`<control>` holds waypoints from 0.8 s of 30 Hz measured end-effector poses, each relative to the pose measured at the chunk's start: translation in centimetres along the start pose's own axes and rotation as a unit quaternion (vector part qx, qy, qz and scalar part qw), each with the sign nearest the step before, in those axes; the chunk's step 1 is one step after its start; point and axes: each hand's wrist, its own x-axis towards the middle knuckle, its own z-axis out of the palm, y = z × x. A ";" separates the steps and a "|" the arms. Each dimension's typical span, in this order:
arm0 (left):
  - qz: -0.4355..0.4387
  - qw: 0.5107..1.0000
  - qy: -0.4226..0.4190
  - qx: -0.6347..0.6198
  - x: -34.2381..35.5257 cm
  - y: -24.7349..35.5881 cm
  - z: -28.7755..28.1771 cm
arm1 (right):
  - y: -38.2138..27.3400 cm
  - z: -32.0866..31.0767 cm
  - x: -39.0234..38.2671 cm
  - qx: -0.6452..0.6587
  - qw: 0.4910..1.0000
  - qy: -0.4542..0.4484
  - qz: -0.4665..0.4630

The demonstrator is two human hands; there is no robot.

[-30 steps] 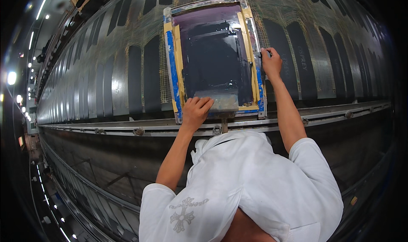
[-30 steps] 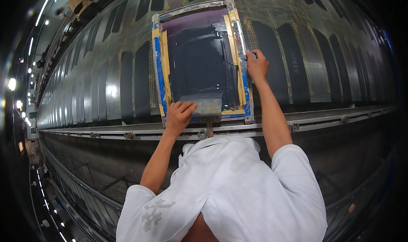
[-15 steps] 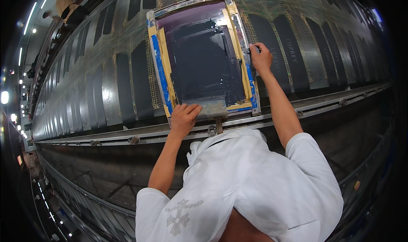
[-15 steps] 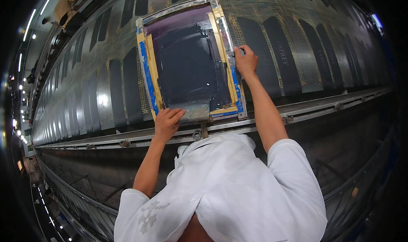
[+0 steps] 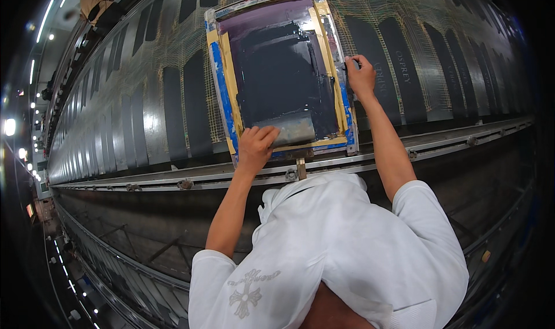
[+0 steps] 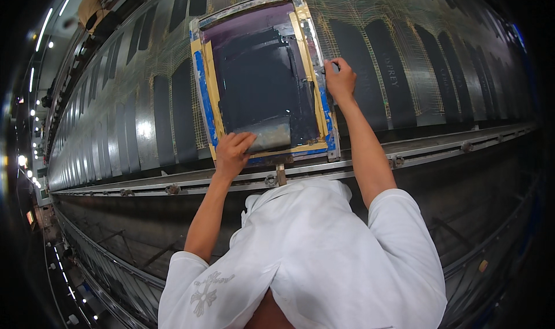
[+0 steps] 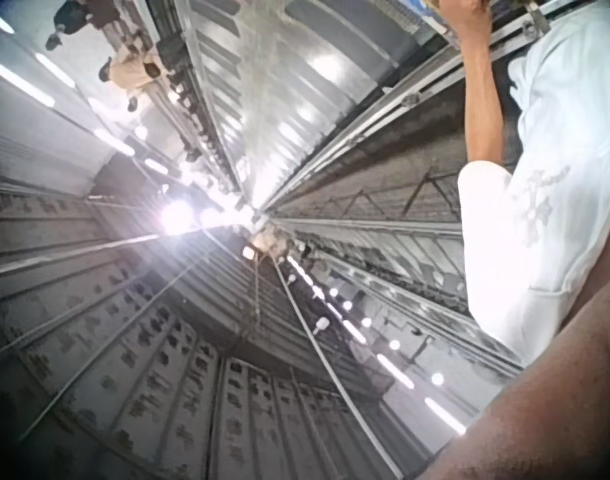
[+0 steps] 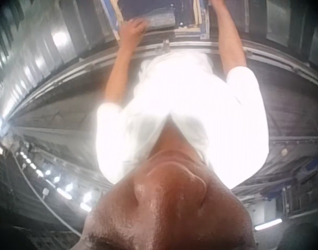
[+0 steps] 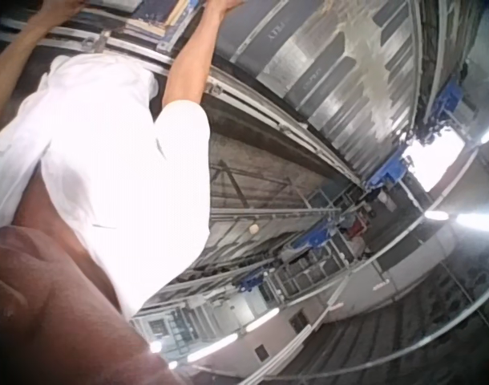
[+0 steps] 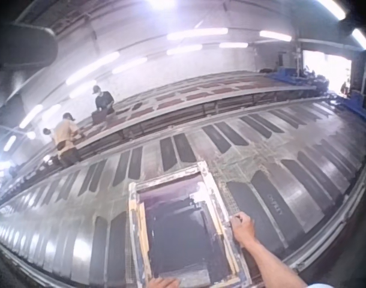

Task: The person uses a squeegee to pull dark ink across a screen printing frame mounted on a conveyor belt. They repeatedly move the squeegee back and forth over the same rectangular area, occasionally lifting it to reposition or reload ink. The process is continuous and repetitive, focusing on a single section of the screen.

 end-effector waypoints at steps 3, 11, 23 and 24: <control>0.009 0.999 -0.030 -0.010 -1.4 0.5 -0.1 | -0.4 -0.1 -0.2 -0.014 1.000 -0.007 0.005; 0.004 1.000 -0.013 -0.010 -0.8 0.5 0.5 | -1.4 -0.7 -0.4 0.005 0.999 -0.010 0.037; 0.043 0.998 -0.047 -0.002 0.4 -0.7 -1.1 | -1.0 -0.9 -0.3 0.004 1.000 -0.018 0.023; 0.060 0.997 -0.040 0.014 1.0 -1.0 -2.1 | -1.1 -0.7 -0.4 0.010 0.999 -0.024 0.027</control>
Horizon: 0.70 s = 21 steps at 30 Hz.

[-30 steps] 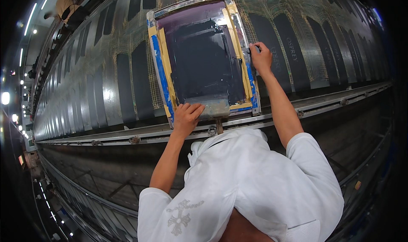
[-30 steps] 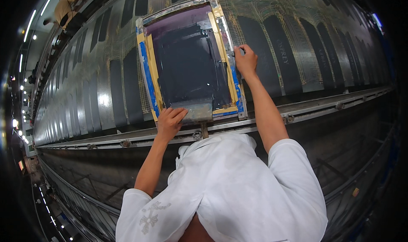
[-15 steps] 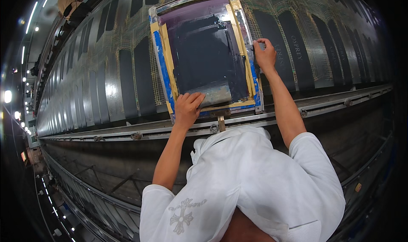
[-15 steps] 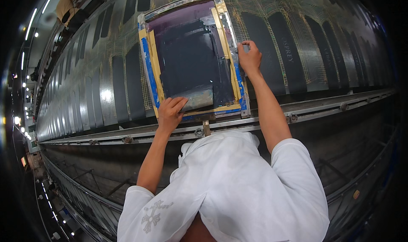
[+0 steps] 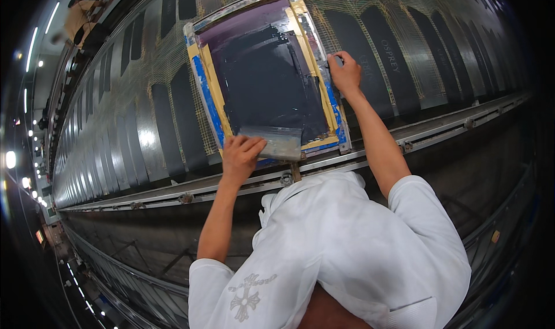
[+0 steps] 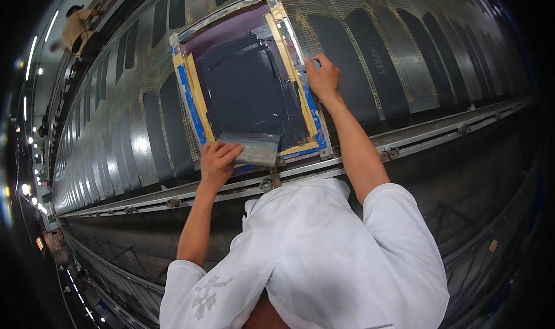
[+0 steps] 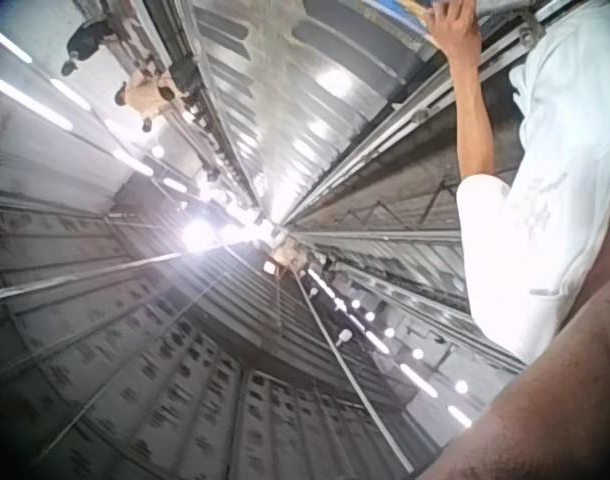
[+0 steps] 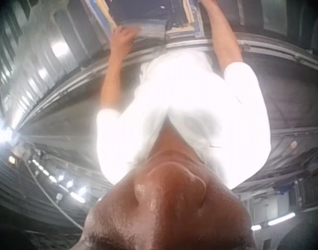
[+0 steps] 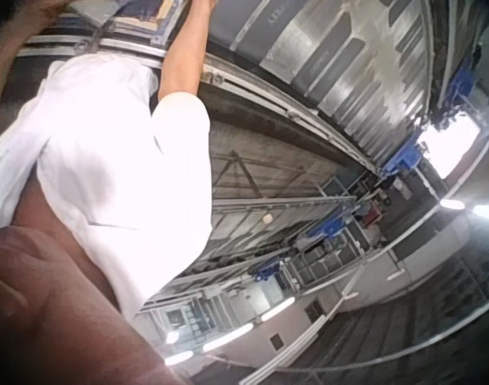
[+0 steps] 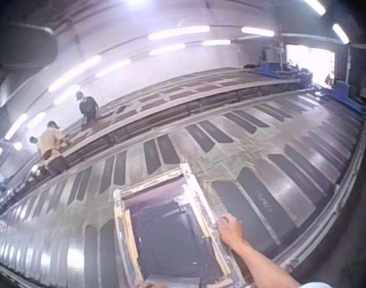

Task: The person uses a squeegee to pull dark ink across a screen printing frame mounted on a conveyor belt. They repeatedly move the squeegee back and forth over the same rectangular area, occasionally lifting it to reposition or reload ink. The process is continuous and repetitive, focusing on a single section of the screen.

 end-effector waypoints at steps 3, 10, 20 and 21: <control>0.034 0.999 -0.002 0.017 2.8 -1.7 -1.4 | -0.5 -0.6 -0.2 -0.008 0.999 -0.025 0.028; 0.166 0.985 -0.036 -0.021 11.5 -1.4 0.8 | -0.3 0.0 -0.1 -0.003 1.000 -0.005 -0.009; 0.169 0.977 -0.130 0.004 10.0 -2.9 0.9 | -0.4 -0.1 -0.1 -0.002 1.000 -0.001 0.003; 0.162 0.977 -0.140 0.018 8.9 -3.5 -0.2 | -0.2 0.0 -0.1 0.008 1.000 0.006 -0.014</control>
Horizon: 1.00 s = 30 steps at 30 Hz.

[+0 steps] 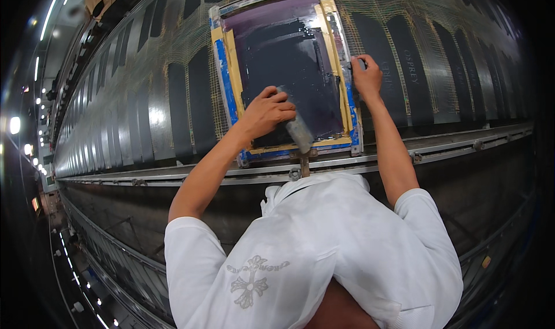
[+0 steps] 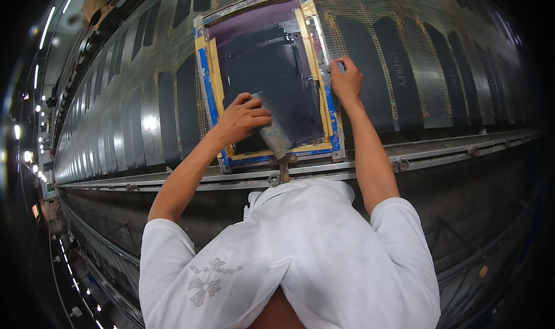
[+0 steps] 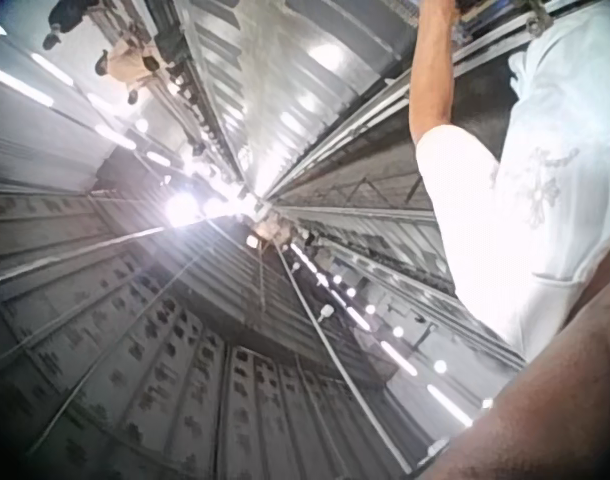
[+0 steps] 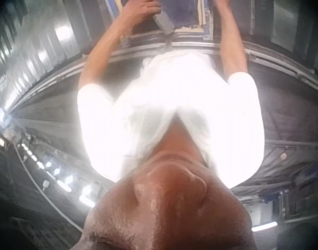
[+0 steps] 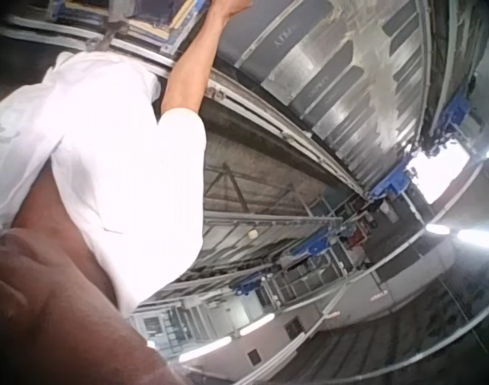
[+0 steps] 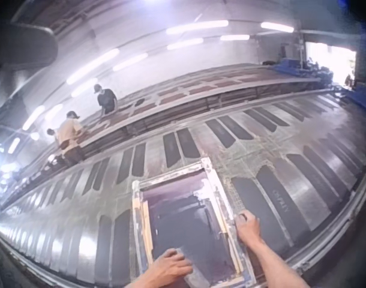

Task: The person uses a squeegee to pull dark ink across a screen printing frame mounted on a conveyor belt. They repeatedly move the squeegee back and forth over the same rectangular area, occasionally lifting it to reposition or reload ink. The process is continuous and repetitive, focusing on a single section of the screen.

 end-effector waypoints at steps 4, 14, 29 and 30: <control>-0.128 0.992 -0.010 -0.007 -4.8 0.9 -1.6 | 0.0 -0.4 0.0 -0.020 1.000 -0.005 0.013; -0.506 0.819 0.219 -0.156 -7.2 7.0 0.7 | 0.6 0.0 0.1 -0.015 1.000 -0.006 0.012; -0.665 0.724 0.183 0.012 -5.7 7.4 2.1 | 0.3 -0.3 -0.1 0.019 0.999 -0.024 0.029; -0.666 0.724 0.179 0.020 -5.2 7.5 2.1 | 0.3 -0.2 0.0 0.021 0.999 -0.028 0.031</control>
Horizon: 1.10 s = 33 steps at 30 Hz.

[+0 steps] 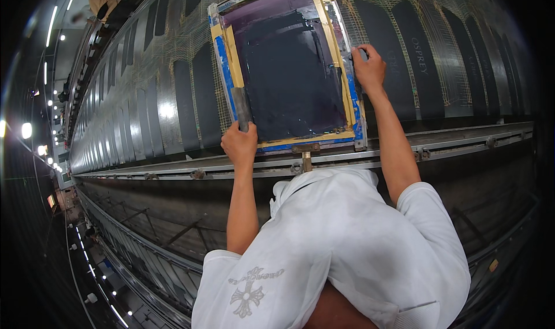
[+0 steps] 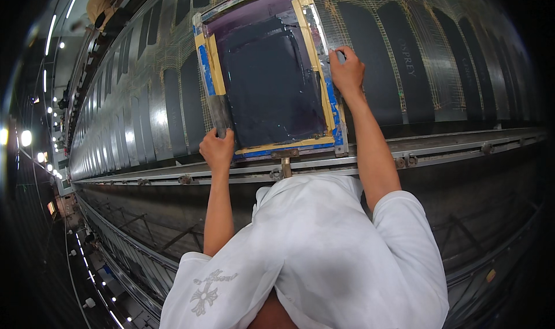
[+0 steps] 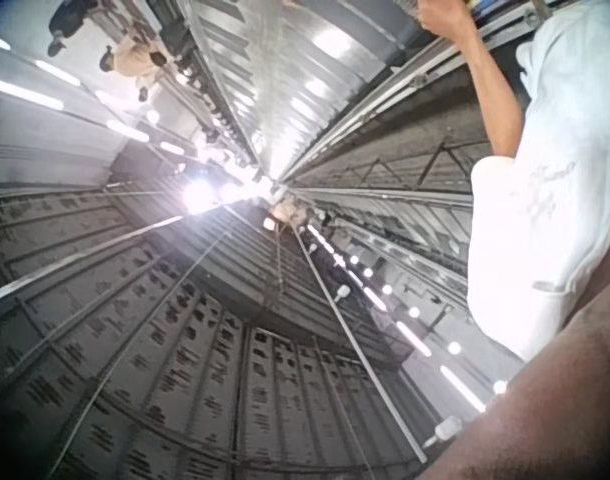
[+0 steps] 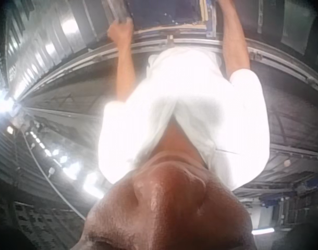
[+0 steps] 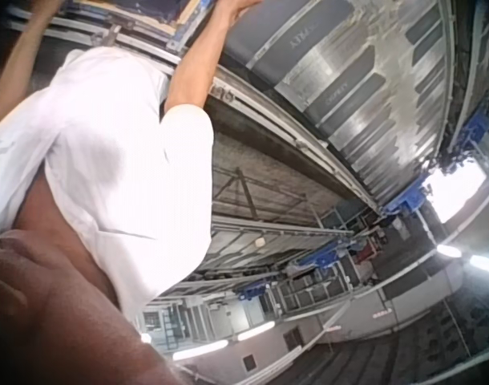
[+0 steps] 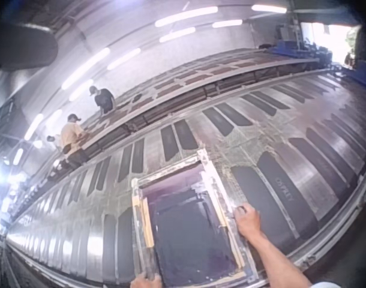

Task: The person uses a squeegee to pull dark ink across a screen printing frame mounted on a conveyor belt. They repeatedly move the squeegee back and forth over the same rectangular area, occasionally lifting it to reposition or reload ink. The process is continuous and repetitive, focusing on a single section of the screen.

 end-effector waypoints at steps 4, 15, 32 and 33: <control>0.007 1.000 -0.010 0.000 -1.0 2.3 0.7 | 0.2 0.1 0.1 0.005 1.000 -0.002 0.012; 0.113 0.979 -0.044 -0.166 -2.1 4.9 -0.6 | 0.3 0.3 0.1 0.000 1.000 0.016 -0.024; 0.381 0.905 -0.122 -0.146 0.6 2.6 -1.8 | 0.2 0.1 0.1 0.000 1.000 0.004 -0.010; 0.401 0.897 -0.133 -0.132 1.1 1.8 -2.3 | 0.6 0.6 0.3 0.003 0.999 0.014 -0.032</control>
